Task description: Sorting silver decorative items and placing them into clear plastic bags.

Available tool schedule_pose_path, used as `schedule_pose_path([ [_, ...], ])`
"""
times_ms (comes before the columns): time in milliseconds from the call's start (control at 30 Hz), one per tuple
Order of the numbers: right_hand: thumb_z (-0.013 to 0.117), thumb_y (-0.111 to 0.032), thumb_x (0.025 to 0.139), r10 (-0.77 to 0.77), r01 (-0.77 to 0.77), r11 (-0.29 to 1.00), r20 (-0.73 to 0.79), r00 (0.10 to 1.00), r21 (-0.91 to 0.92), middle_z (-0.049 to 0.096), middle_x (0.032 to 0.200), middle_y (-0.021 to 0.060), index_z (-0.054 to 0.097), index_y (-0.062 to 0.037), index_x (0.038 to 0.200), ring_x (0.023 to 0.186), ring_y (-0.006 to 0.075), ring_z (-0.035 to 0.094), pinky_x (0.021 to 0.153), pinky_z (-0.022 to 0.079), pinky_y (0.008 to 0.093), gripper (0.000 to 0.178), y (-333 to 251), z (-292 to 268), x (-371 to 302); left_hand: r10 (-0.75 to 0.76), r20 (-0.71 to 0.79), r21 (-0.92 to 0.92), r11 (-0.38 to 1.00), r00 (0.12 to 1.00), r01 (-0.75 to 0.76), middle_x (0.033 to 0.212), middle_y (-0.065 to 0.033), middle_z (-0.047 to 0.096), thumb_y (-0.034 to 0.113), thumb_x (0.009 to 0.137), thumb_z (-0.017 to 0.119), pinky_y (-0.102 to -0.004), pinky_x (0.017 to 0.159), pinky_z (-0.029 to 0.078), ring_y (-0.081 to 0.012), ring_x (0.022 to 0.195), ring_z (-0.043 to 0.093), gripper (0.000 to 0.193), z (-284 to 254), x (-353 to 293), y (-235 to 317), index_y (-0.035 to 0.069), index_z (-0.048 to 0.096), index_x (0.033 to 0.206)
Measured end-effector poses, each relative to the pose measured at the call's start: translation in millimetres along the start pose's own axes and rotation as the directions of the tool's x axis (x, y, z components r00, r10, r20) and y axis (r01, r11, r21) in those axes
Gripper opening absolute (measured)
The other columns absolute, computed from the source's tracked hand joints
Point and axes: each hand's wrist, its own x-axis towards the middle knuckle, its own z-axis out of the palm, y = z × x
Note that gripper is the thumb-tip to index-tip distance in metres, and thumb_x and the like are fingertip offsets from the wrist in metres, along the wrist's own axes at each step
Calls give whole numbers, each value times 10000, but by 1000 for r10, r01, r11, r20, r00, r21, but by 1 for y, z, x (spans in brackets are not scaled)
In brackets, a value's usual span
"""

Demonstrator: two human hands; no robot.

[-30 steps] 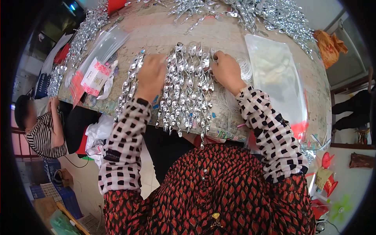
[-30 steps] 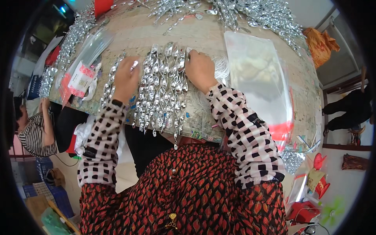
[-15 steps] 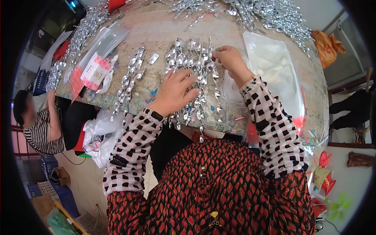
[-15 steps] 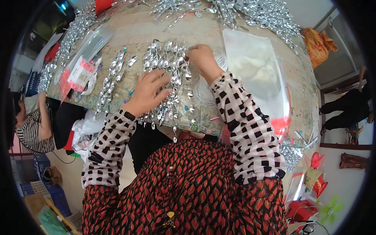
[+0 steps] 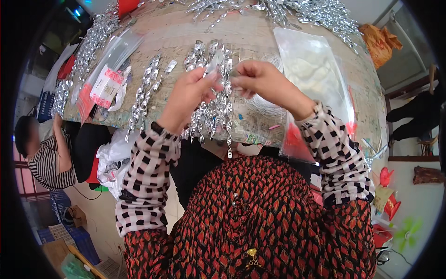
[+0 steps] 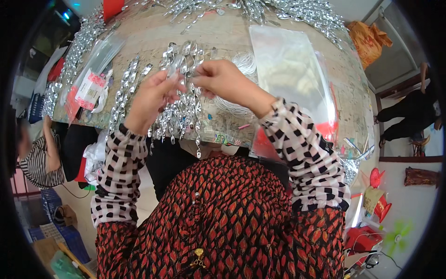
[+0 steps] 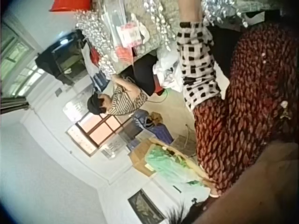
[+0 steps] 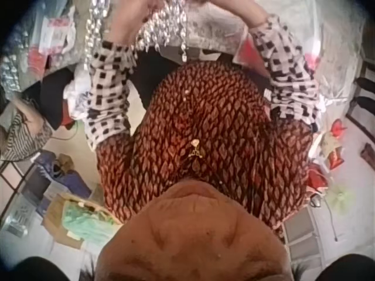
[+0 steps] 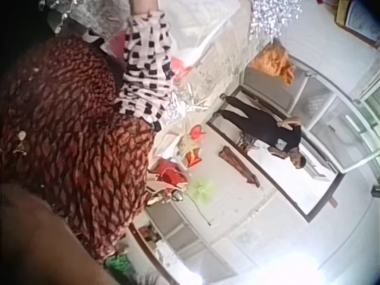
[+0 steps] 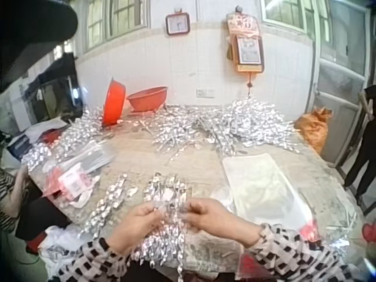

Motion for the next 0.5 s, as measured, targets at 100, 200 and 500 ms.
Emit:
schedule_pose_path([
  [100,620,-128,831,-231,155,796,-57,971,-585,623,776,67,629,-13,854,712,191,607,639,474,302,117,42,-23,-32,-106,-18,81,991,994,107,791,-33,642,224,933,542,-203,599,441,-89,644,581,209,-11,-26,-11,29,605,971],
  [200,620,-86,773,-279,154,648,-44,959,-746,607,803,118,636,-27,846,772,285,587,688,467,362,95,65,-31,-65,-261,140,-24,963,955,267,794,-51,648,200,934,539,-209,598,477,-95,636,605,211,-10,-43,-28,14,588,1020],
  [500,614,-52,735,-335,130,550,-76,939,-825,564,826,148,629,-9,852,833,331,547,721,450,388,126,73,-28,-79,-286,164,-63,952,944,299,643,57,485,128,875,621,-184,405,319,-28,481,432,116,27,-59,-45,59,579,958],
])
